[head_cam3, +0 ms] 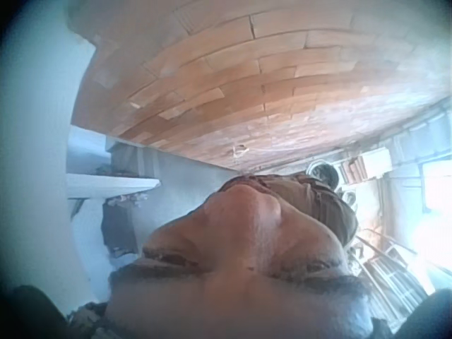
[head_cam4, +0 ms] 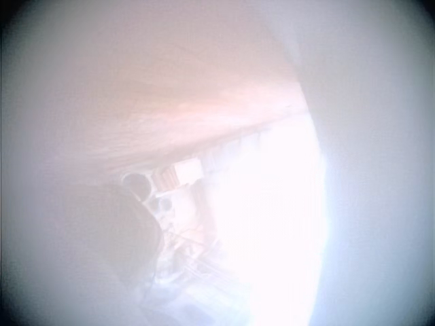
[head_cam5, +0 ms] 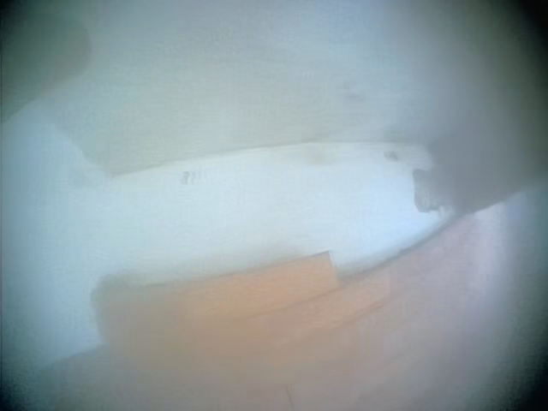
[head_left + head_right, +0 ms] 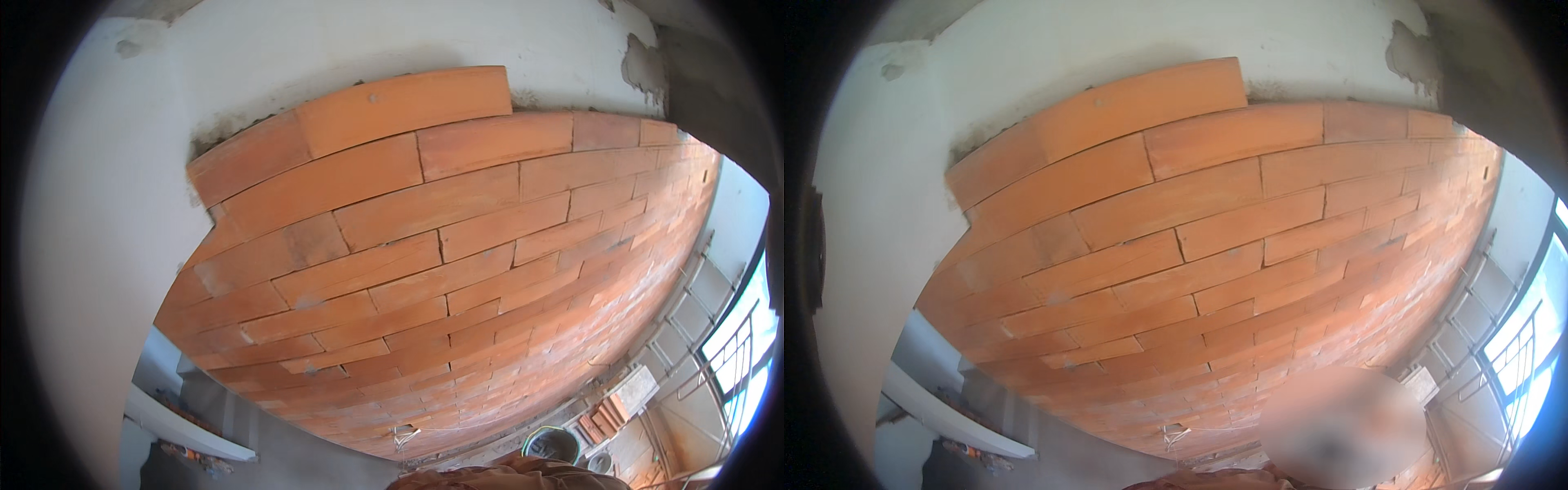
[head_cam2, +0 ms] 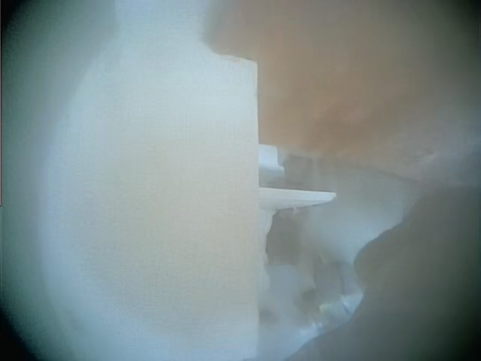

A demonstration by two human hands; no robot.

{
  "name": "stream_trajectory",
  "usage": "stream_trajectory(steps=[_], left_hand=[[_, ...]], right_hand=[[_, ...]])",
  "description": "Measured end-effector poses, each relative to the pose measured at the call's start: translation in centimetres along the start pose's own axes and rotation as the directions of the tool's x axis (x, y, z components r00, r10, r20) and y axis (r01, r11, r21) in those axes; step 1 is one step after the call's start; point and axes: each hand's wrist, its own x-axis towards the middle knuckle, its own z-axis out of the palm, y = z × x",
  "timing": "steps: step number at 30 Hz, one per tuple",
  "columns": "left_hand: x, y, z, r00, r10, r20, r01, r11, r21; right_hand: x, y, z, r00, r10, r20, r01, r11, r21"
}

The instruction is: The person applies cement to the back of rectangular terracotta tiles using a trowel and places them onto a curved wall surface. They repeatedly pick up tiles, apply adhesive, and press the tiles into place to form a continuous pattern.

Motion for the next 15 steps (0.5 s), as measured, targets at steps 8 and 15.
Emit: stream_trajectory(steps=[8,15], left_hand=[[3.7,2.6,-1.9,0.927,-0.193,0.321,0.247,0.96,-0.135],[4.6,2.0,-2.9,0.849,-0.164,0.502,0.276,0.948,-0.158]], right_hand=[[2.5,2.8,0.2,0.906,0.279,-0.317,-0.412,0.751,-0.516],[0.0,4.6,4.2,0.838,0.299,-0.456,-0.487,0.788,-0.377]])
